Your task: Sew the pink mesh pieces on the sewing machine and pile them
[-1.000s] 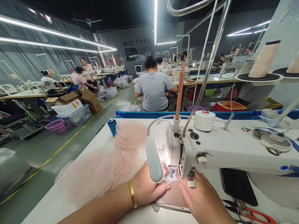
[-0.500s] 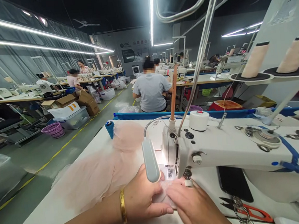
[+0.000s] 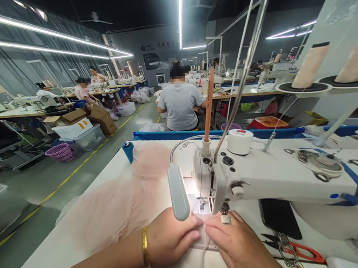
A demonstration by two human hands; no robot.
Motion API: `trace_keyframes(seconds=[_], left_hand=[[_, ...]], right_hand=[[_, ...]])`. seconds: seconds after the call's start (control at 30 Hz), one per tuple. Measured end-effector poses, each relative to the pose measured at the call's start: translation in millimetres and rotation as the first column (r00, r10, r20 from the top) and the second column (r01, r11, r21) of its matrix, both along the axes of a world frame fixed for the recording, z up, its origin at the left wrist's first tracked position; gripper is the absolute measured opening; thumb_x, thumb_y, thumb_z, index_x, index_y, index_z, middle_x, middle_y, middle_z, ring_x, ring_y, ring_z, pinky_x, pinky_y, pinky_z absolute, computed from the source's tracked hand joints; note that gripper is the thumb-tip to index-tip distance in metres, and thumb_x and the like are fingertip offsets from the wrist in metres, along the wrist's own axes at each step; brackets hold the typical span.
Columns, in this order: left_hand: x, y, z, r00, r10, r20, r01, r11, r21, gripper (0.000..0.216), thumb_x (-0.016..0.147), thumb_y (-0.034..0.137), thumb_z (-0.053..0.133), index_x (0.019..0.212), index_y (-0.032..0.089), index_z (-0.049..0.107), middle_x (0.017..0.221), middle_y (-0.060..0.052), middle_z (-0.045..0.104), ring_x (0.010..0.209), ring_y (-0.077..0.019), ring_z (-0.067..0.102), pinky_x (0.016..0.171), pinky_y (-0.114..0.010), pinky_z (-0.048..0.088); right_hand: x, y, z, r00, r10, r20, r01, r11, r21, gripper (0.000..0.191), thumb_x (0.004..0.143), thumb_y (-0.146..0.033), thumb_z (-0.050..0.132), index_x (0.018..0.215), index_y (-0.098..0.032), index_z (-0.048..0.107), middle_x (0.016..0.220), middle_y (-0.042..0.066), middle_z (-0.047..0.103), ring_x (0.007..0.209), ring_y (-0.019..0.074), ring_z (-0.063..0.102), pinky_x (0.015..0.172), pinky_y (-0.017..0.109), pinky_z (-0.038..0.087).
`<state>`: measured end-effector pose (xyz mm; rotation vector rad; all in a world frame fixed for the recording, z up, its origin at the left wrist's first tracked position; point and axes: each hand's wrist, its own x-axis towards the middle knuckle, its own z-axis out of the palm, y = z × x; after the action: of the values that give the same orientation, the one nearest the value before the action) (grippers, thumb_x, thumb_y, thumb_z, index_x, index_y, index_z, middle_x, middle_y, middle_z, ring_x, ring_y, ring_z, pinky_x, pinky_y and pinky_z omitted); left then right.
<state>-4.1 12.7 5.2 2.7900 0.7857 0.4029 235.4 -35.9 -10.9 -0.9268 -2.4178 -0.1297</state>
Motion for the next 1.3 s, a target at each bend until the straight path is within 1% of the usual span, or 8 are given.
trace_keyframes(seconds=[0.17, 0.27, 0.5, 0.67, 0.83, 1.03, 1.13, 1.3], left_hand=[[4, 0, -0.4, 0.999, -0.017, -0.048, 0.02, 0.998, 0.061, 0.015, 0.097, 0.028, 0.068, 0.086, 0.018, 0.069, 0.103, -0.007, 0.071, 0.091, -0.0228, 0.065, 0.083, -0.035, 0.054], [5, -3, -0.7, 0.998, -0.052, -0.039, 0.054, 0.997, 0.048, 0.012, 0.099, 0.027, 0.066, 0.09, 0.018, 0.067, 0.109, -0.006, 0.073, 0.098, -0.0229, 0.068, 0.09, -0.036, 0.054], [5, -6, -8.7, 0.999, -0.031, -0.033, 0.035, 0.991, 0.13, 0.012, 0.101, 0.029, 0.067, 0.093, 0.019, 0.067, 0.103, -0.004, 0.074, 0.093, -0.0217, 0.066, 0.084, -0.037, 0.052], [4, -3, -11.4, 1.0, -0.014, -0.011, 0.015, 0.994, 0.107, 0.012, 0.099, 0.03, 0.068, 0.096, 0.019, 0.07, 0.105, -0.005, 0.075, 0.096, -0.0235, 0.067, 0.089, -0.037, 0.052], [4, 2, -12.3, 1.0, 0.017, 0.005, -0.017, 0.994, 0.11, 0.016, 0.098, 0.034, 0.07, 0.093, 0.019, 0.07, 0.108, -0.007, 0.075, 0.098, -0.0252, 0.067, 0.089, -0.04, 0.053], [4, 8, -11.6, 0.998, 0.065, -0.022, -0.062, 0.989, 0.135, 0.015, 0.097, 0.033, 0.071, 0.091, 0.019, 0.07, 0.114, -0.009, 0.074, 0.099, -0.0272, 0.066, 0.091, -0.041, 0.054], [2, 6, -9.8, 0.997, 0.07, -0.01, -0.068, 0.986, 0.151, 0.013, 0.096, 0.031, 0.069, 0.093, 0.019, 0.07, 0.116, -0.009, 0.073, 0.101, -0.0271, 0.066, 0.091, -0.042, 0.054], [1, 0, -9.9, 0.999, -0.034, 0.027, 0.028, 0.983, 0.181, 0.014, 0.099, 0.029, 0.064, 0.089, 0.021, 0.069, 0.109, -0.005, 0.074, 0.095, -0.0232, 0.064, 0.087, -0.039, 0.05]], right_hand=[[11, -1, -7.4, 1.0, -0.012, 0.026, 0.014, 0.999, -0.046, 0.04, 0.091, -0.003, 0.049, 0.116, -0.023, 0.072, 0.117, 0.004, 0.082, 0.095, 0.0224, 0.076, 0.08, 0.03, 0.061], [14, -1, -9.9, 0.999, -0.02, 0.047, 0.022, 0.999, -0.039, 0.039, 0.092, -0.004, 0.051, 0.118, -0.024, 0.072, 0.119, 0.003, 0.082, 0.097, 0.0234, 0.076, 0.085, 0.032, 0.061], [15, 0, -16.4, 0.995, -0.033, 0.09, 0.037, 0.998, -0.045, 0.039, 0.095, -0.006, 0.052, 0.124, -0.022, 0.072, 0.12, 0.006, 0.081, 0.099, 0.0244, 0.076, 0.086, 0.033, 0.062], [14, 5, -19.6, 0.997, -0.048, 0.066, 0.053, 0.996, -0.073, 0.042, 0.093, -0.006, 0.051, 0.12, -0.026, 0.075, 0.121, 0.007, 0.081, 0.099, 0.0235, 0.078, 0.083, 0.032, 0.064], [18, 10, -31.1, 0.997, -0.075, 0.034, 0.074, 0.997, 0.017, 0.049, 0.09, -0.007, 0.053, 0.132, -0.025, 0.072, 0.125, 0.007, 0.081, 0.106, 0.026, 0.078, 0.086, 0.036, 0.066], [26, 12, -48.5, 0.977, -0.164, 0.135, 0.171, 0.984, -0.04, 0.061, 0.091, -0.01, 0.053, 0.15, -0.025, 0.062, 0.132, 0.012, 0.077, 0.11, 0.0279, 0.078, 0.082, 0.038, 0.068], [24, 9, -39.7, 0.987, -0.126, 0.102, 0.126, 0.992, 0.008, 0.056, 0.092, -0.009, 0.052, 0.145, -0.022, 0.065, 0.129, 0.012, 0.078, 0.111, 0.0281, 0.077, 0.084, 0.038, 0.067], [11, 0, -8.4, 1.0, -0.006, 0.018, 0.005, 0.996, 0.089, 0.039, 0.09, -0.005, 0.052, 0.118, -0.022, 0.073, 0.113, 0.005, 0.083, 0.093, 0.0239, 0.078, 0.082, 0.035, 0.064]])
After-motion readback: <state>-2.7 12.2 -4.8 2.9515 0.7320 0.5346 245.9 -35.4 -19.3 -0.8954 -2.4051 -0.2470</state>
